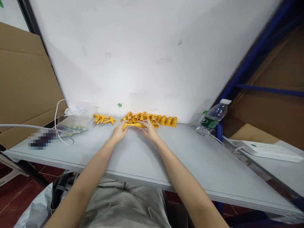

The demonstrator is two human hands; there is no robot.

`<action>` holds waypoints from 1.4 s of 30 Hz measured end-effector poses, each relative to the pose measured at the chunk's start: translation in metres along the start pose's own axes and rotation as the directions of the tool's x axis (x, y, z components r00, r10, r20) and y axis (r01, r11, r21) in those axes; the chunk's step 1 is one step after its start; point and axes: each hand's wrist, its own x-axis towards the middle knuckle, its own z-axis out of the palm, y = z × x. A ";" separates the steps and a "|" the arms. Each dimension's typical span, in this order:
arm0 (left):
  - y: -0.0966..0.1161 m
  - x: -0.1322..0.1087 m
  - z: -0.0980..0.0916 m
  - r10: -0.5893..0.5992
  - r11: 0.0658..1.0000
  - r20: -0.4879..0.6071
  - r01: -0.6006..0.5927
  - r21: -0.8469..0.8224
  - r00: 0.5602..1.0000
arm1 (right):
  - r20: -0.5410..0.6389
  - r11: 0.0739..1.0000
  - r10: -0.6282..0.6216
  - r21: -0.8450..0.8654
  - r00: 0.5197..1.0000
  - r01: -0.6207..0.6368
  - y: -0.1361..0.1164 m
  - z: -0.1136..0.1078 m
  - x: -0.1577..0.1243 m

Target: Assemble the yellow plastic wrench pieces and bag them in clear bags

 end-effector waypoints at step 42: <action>-0.004 0.002 0.003 0.158 0.987 -0.057 -0.155 0.048 0.986 | 0.238 0.660 0.352 0.623 0.905 -0.420 -0.031 -0.023 0.004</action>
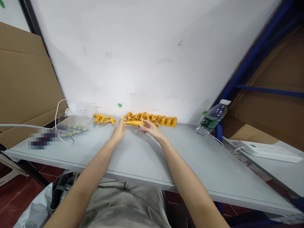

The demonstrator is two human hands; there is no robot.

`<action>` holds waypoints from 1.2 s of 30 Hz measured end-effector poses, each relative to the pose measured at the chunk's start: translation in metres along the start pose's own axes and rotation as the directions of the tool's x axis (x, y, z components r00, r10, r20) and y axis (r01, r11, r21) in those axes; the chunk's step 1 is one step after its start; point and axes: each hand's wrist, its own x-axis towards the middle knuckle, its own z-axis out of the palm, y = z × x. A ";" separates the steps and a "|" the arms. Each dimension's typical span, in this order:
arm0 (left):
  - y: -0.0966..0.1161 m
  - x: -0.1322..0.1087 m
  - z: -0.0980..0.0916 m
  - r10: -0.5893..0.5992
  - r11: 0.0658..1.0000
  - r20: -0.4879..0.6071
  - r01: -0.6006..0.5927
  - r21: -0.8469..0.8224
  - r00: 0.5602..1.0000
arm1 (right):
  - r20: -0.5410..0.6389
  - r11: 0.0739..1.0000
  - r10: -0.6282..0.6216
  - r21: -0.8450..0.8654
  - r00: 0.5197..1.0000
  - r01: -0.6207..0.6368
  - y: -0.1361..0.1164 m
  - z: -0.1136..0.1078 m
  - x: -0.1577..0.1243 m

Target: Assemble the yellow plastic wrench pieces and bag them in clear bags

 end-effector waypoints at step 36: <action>0.000 0.000 0.000 0.033 0.999 0.039 -0.033 0.006 0.999 | 0.009 0.987 0.065 0.143 0.998 -0.066 0.000 0.000 0.000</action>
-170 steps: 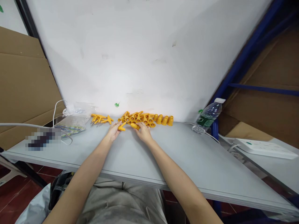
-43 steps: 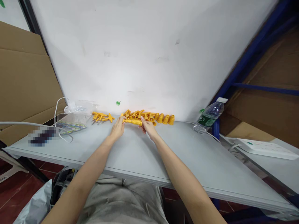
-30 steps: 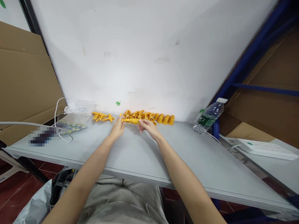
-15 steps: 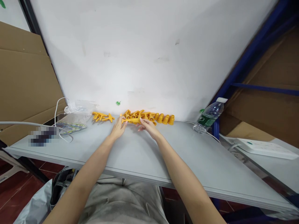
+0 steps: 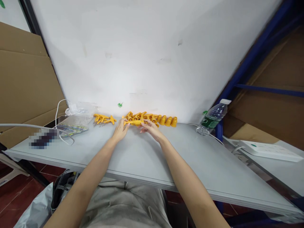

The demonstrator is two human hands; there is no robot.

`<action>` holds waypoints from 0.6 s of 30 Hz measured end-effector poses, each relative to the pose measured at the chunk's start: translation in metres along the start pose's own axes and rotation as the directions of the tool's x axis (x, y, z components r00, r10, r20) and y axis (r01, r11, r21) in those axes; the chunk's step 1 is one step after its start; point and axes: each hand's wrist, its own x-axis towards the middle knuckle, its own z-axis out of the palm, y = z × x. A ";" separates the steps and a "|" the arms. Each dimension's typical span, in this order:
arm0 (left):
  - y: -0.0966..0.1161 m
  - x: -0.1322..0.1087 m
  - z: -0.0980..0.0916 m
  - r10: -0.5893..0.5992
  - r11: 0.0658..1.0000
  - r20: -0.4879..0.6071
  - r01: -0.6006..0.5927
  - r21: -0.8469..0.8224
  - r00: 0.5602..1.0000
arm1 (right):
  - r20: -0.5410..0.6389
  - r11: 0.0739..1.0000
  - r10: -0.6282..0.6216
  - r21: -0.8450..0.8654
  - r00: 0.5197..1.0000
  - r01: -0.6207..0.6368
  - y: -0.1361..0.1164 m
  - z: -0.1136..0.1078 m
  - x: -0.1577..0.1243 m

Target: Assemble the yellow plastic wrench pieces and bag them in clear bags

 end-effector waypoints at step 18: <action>-0.007 0.000 0.002 0.062 0.997 -0.035 -0.061 0.038 0.997 | 0.007 0.996 -0.069 -0.051 0.998 0.069 0.000 0.002 -0.001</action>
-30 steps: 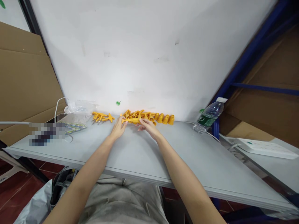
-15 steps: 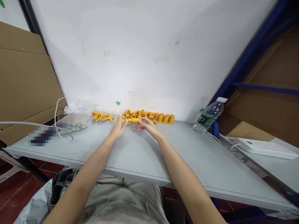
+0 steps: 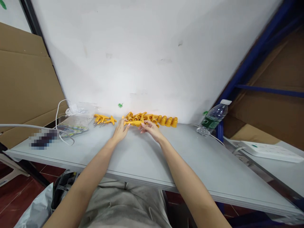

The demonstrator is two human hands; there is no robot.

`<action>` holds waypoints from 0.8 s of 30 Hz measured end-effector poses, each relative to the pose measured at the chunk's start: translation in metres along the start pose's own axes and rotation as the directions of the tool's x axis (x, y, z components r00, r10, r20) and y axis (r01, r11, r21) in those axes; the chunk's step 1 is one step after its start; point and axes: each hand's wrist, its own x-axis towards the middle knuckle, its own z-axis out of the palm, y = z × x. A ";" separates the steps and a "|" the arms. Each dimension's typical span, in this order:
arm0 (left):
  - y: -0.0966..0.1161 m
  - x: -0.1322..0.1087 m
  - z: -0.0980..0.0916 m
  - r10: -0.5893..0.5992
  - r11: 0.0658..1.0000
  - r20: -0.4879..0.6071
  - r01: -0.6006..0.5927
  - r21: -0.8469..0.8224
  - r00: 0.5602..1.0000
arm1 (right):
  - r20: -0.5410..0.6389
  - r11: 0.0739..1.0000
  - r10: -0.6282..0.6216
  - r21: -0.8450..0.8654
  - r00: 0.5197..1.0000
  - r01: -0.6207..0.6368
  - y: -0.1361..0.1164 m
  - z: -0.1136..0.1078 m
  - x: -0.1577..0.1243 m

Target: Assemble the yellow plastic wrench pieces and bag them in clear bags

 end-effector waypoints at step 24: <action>0.006 -0.003 0.000 0.009 1.000 0.001 -0.009 0.000 1.000 | -0.051 0.987 0.078 0.142 0.996 -0.070 -0.005 0.010 -0.002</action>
